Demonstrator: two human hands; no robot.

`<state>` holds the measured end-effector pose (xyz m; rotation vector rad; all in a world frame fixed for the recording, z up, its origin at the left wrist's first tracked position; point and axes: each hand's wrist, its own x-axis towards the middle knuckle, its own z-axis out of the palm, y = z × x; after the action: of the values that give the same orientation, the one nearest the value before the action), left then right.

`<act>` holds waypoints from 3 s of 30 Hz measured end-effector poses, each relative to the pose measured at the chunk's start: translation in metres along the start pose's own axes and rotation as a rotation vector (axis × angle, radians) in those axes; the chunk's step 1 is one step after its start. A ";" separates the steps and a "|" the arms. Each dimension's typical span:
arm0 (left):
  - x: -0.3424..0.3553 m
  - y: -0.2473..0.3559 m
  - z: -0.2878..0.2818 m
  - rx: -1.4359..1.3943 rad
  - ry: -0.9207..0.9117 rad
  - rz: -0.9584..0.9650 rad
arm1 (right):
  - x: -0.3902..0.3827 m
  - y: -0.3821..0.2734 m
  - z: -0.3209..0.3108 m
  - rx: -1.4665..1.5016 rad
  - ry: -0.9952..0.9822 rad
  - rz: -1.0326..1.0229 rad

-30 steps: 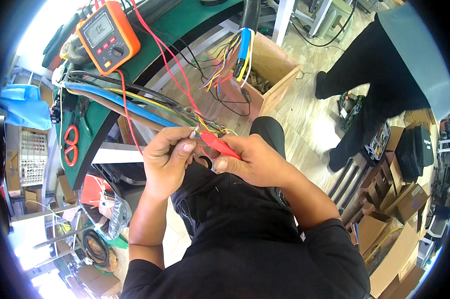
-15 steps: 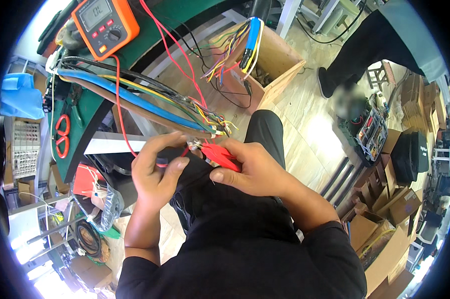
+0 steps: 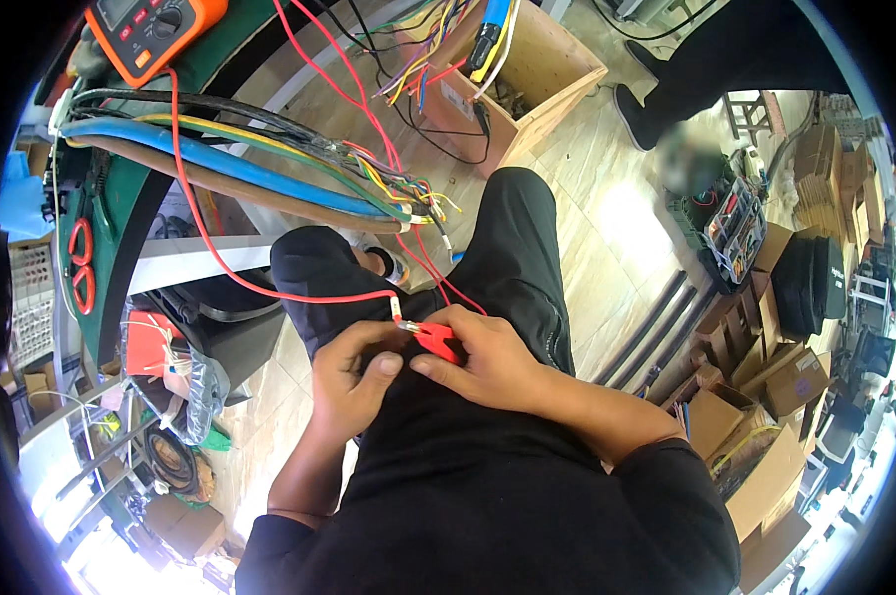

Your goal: The person uses a multimeter to test a bundle of electrical wires, stripping wire ends with a tool and attaching probes to the wires.

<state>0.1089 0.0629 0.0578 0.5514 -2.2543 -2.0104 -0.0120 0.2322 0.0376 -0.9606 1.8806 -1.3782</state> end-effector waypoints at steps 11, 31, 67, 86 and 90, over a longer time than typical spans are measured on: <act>0.014 -0.019 0.014 -0.287 -0.133 0.093 | 0.006 -0.002 0.005 -0.058 -0.119 -0.010; -0.033 -0.117 -0.022 -0.229 0.898 -0.210 | 0.140 0.079 -0.081 -0.594 0.590 -0.085; -0.059 -0.104 -0.060 -0.303 0.957 -0.099 | 0.108 0.102 -0.077 -0.138 0.405 0.139; -0.049 -0.125 -0.063 -0.331 0.937 -0.221 | 0.097 0.104 -0.083 -0.108 0.372 0.129; -0.039 -0.107 -0.057 -0.281 0.878 -0.203 | 0.096 0.092 -0.077 -0.059 0.372 0.142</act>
<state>0.1847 0.0122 -0.0311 1.3354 -1.4118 -1.6160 -0.1456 0.2098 -0.0356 -0.6115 2.2243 -1.5000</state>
